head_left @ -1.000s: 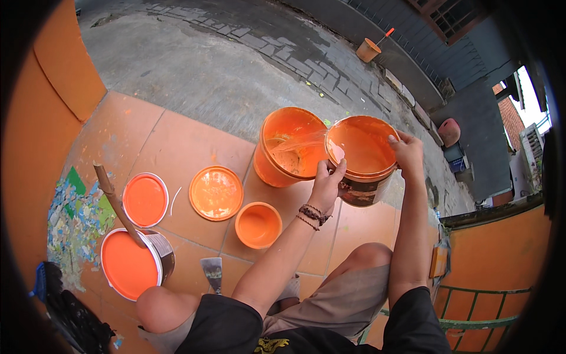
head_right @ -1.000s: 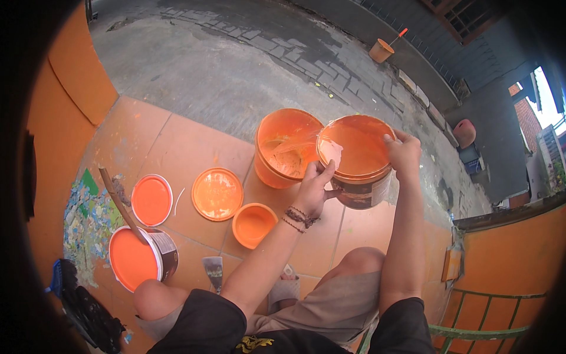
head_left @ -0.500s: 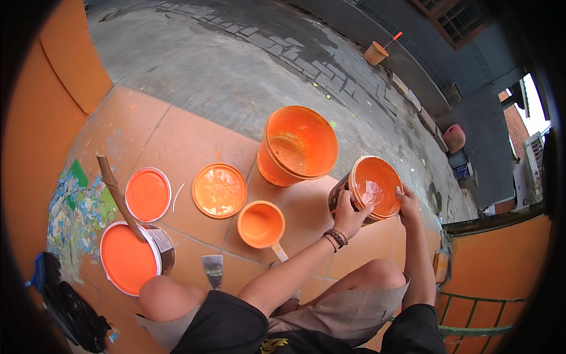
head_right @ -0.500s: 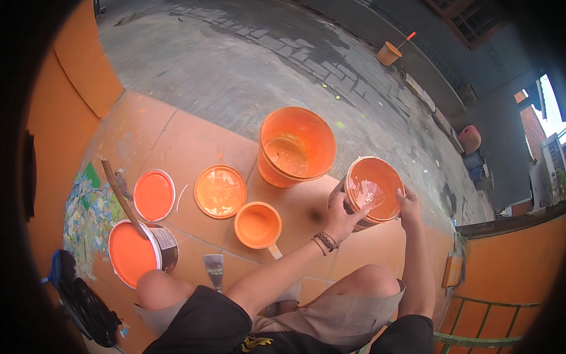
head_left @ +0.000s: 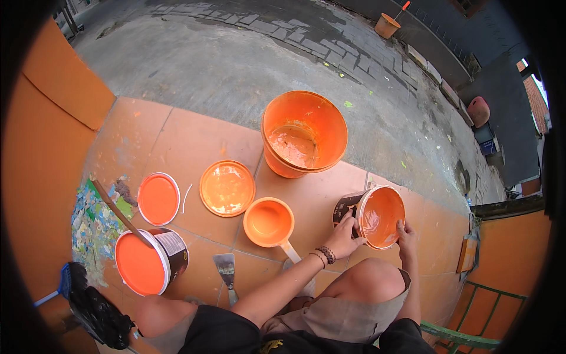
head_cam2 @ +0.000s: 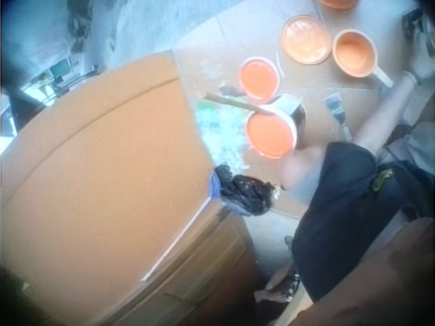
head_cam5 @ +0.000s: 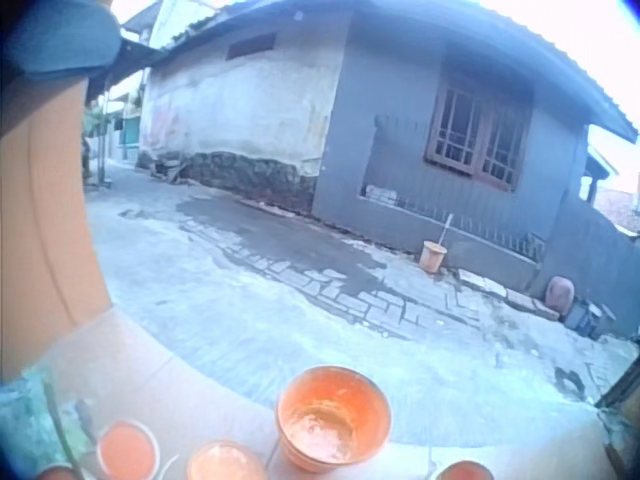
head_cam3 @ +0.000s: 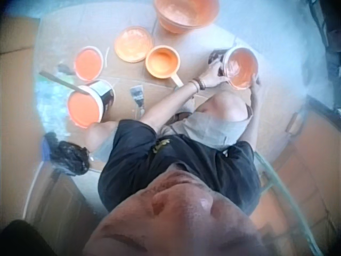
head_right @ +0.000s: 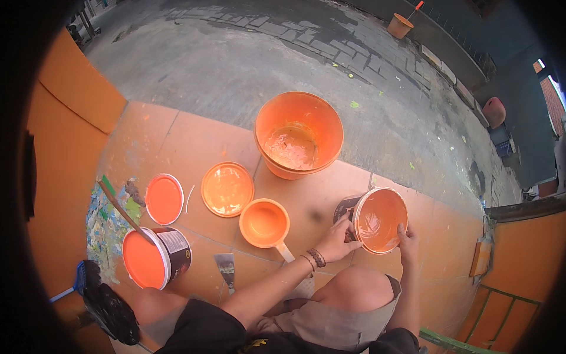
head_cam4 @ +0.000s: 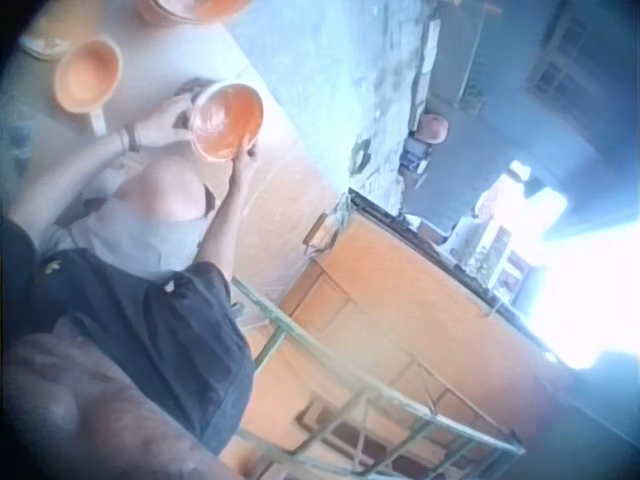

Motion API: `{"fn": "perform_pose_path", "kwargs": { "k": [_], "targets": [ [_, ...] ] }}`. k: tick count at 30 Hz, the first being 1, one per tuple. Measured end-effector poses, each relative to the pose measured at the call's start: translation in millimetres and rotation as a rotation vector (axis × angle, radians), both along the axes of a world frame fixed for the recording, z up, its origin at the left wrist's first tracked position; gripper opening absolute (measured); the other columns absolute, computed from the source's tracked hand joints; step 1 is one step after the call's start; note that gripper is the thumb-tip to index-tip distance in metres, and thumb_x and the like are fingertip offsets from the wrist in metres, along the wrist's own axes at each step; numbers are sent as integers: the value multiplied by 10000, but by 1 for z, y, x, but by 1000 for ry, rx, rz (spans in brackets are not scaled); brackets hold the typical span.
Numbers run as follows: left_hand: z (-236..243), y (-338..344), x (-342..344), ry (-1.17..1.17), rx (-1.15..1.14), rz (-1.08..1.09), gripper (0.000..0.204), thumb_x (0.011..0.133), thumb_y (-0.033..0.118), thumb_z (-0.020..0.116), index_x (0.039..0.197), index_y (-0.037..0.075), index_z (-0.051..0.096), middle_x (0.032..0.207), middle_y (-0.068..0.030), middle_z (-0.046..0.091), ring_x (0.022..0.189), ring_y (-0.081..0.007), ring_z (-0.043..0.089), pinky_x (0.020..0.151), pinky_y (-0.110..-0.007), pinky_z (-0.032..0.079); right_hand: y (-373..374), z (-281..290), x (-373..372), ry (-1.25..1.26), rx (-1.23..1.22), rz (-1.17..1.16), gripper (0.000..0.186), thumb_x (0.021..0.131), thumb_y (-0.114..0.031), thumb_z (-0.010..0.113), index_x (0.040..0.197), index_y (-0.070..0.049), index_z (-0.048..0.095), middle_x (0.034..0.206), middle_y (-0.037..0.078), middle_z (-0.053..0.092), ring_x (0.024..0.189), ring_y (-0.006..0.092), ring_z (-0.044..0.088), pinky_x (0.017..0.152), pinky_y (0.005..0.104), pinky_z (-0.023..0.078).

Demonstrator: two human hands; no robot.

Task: The person sits on the floor and uses a wooden stick to stir orange paint in a white bucket. They scrape the stick against the bucket rim, pour more orange paint from a smaller bucket into the main bucket, and continue stirring.

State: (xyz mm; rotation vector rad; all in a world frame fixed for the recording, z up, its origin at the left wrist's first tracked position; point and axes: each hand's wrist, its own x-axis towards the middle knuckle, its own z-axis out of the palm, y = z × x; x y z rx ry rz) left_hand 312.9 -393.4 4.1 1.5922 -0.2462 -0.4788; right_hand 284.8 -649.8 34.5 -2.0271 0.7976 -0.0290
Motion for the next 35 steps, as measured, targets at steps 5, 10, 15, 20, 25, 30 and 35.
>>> {"fn": "perform_pose_path", "kwargs": {
  "k": [5, 10, 15, 20, 25, 30, 35],
  "targets": [
    [28, 75, 38, 190, -92, 387, 204, 858, 130, 703, 897, 6, 546, 703, -66, 632, 610, -112, 639, 469, -227, 502, 65, 50, 68, -264, -477, 186, 565, 901, -426, 647, 1205, 43, 563, 797, 77, 596, 673, 165, 552, 649, 315, 479],
    [55, 172, 47, 113, -215, 813, 280, 867, 156, 708, 765, 55, 468, 607, -49, 586, 479, -92, 580, 369, -196, 442, 216, 19, 175, 41, 203, 286, 714, 890, -448, 616, 1350, 17, 331, 901, 177, 602, 628, 194, 640, 489, 317, 553],
    [59, 238, 30, 131, -195, 1056, 286, 882, 185, 696, 769, 62, 464, 570, -51, 563, 459, -96, 568, 354, -192, 429, 215, 17, 197, 95, 273, 349, 405, 877, -144, 464, 1240, 29, 418, 754, 155, 621, 475, 168, 574, 362, 299, 467],
    [43, 250, 3, 203, -193, 1002, 264, 887, 185, 690, 819, 49, 474, 580, -51, 567, 459, -99, 564, 364, -193, 419, 168, 41, 218, 0, 115, 239, 260, 844, -79, 414, 1060, 31, 509, 632, 118, 576, 380, 145, 463, 310, 289, 316],
    [35, 248, 0, 235, -162, 976, 253, 888, 185, 689, 857, 43, 482, 604, -46, 576, 468, -97, 565, 373, -202, 423, 188, 32, 236, -8, 36, 248, 285, 838, -91, 424, 1093, 25, 475, 639, 130, 563, 424, 168, 495, 331, 328, 334],
    [35, 255, 0, 220, -130, 977, 227, 902, 186, 665, 877, 39, 494, 606, -53, 578, 475, -117, 578, 373, -211, 440, 179, 44, 248, -61, -76, 185, 291, 834, -91, 446, 1083, 36, 522, 670, 141, 607, 467, 207, 558, 378, 344, 401],
    [29, 258, -4, 282, -101, 1006, 234, 898, 191, 676, 891, 42, 497, 636, -43, 585, 479, -94, 564, 389, -199, 432, 172, 57, 264, -22, -150, 321, 368, 839, -116, 469, 1168, 41, 517, 794, 195, 677, 580, 283, 661, 470, 350, 491]
  ]
}}
